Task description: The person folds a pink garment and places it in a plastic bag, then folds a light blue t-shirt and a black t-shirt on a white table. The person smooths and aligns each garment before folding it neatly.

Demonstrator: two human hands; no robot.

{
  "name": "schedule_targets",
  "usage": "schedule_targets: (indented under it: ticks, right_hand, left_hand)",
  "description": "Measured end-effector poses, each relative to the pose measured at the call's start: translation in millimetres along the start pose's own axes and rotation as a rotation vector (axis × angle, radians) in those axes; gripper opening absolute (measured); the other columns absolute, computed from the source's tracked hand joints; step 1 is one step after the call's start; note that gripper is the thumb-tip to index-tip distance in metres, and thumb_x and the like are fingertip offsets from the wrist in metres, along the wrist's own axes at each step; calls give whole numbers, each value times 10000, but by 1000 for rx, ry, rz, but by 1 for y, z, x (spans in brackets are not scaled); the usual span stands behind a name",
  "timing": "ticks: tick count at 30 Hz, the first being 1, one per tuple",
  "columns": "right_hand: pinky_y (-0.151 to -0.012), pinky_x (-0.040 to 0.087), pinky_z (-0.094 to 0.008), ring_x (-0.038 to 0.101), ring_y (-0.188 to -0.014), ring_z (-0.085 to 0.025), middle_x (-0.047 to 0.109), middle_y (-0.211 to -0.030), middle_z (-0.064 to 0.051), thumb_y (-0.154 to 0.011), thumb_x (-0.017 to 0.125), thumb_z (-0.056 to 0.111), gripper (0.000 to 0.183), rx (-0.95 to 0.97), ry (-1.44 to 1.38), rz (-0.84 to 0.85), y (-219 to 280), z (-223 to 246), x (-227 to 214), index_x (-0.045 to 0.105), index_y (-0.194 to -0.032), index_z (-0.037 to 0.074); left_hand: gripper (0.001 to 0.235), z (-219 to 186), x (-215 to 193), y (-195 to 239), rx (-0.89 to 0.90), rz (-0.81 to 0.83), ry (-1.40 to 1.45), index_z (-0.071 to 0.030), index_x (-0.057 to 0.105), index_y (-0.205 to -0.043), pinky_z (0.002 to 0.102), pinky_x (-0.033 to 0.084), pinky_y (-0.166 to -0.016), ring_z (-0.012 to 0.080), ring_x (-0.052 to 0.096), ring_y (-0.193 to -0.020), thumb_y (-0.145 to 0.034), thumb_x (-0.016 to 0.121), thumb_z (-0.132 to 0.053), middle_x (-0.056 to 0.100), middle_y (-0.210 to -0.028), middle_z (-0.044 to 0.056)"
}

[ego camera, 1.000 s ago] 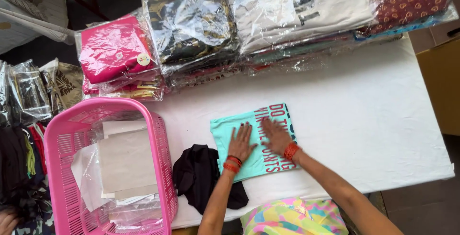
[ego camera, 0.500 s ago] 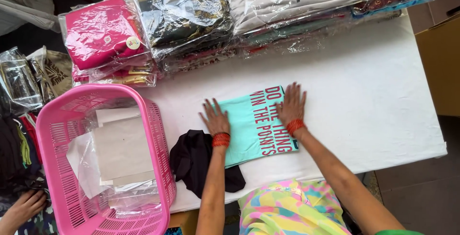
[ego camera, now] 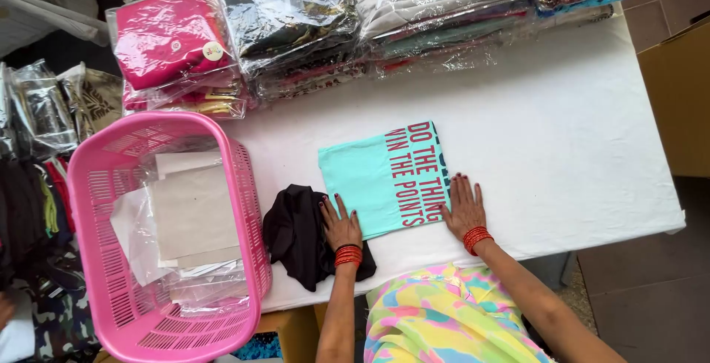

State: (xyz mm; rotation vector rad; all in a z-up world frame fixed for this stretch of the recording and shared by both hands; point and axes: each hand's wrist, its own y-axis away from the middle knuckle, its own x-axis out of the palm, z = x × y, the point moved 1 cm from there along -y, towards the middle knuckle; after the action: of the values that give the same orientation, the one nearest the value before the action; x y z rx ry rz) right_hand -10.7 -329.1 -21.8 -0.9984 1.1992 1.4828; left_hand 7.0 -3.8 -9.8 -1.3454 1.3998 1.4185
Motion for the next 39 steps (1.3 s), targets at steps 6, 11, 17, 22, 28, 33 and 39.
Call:
schedule_targets:
  ticks: [6,11,17,22,28,33,39]
  right_hand:
    - [-1206,190,-512,270,-1483,-347,274,-1628,-206,-959,512,390,834,163,-255,-97,3,27,-20,142,-1618,38]
    - [-1124,423,-468,487,-1296,-329,474,-1436,-208,-874,730,156,903,320,-642,-96,-28,15,1,205,-1603,68]
    - [-830,615,-382,680,-1043,-260,632,-1225,-192,-759,787,-3,932,626,-1576,105,-56,7,23,245,-1515,71]
    - [-820,575,-414,639,-1033,-221,623,-1231,-106,-859,760,110,819,479,-2114,320,-40,9,-26,299,-1536,129]
    - [-981,485,-467,515,-1253,-255,468,-1495,-108,-875,699,285,843,505,-2034,345,-38,-34,-25,248,-1584,225]
    - [-1120,392,-448,392,-1432,-243,245,-1662,-96,-792,790,223,950,2,-1671,108,-44,-123,-34,252,-1574,272]
    - [-1022,370,-497,421,-1182,-302,466,-1275,-228,-972,803,217,299,-279,-1658,367,19,-273,-28,603,-1077,20]
  left_hand:
    - [897,-78,43,34,451,81,84,-69,190,-1624,573,73,-1268,342,112,-1590,-961,579,-530,169,-1699,184]
    - [1066,-147,-6,47,560,255,39,-116,197,-1608,636,23,-1207,444,90,-1539,-818,717,-608,178,-1670,208]
    - [956,-154,-7,36,428,194,137,-169,253,-1583,689,92,-1177,449,228,-1495,-835,768,-466,326,-1608,158]
    - [736,-138,-24,18,445,-74,556,-244,510,-1524,576,359,-1127,435,558,-1306,-851,567,49,678,-1353,176]
    - [405,-170,-191,35,417,443,663,-153,612,-1393,418,474,-674,321,609,-662,-991,570,-145,683,-854,220]
    - [274,-179,-179,39,616,663,892,6,614,-1066,374,482,-670,176,480,-702,-1093,551,-260,566,-773,80]
    - [298,-204,-182,55,584,915,965,-32,619,-1146,354,505,-772,140,530,-837,-1057,534,-303,617,-920,18]
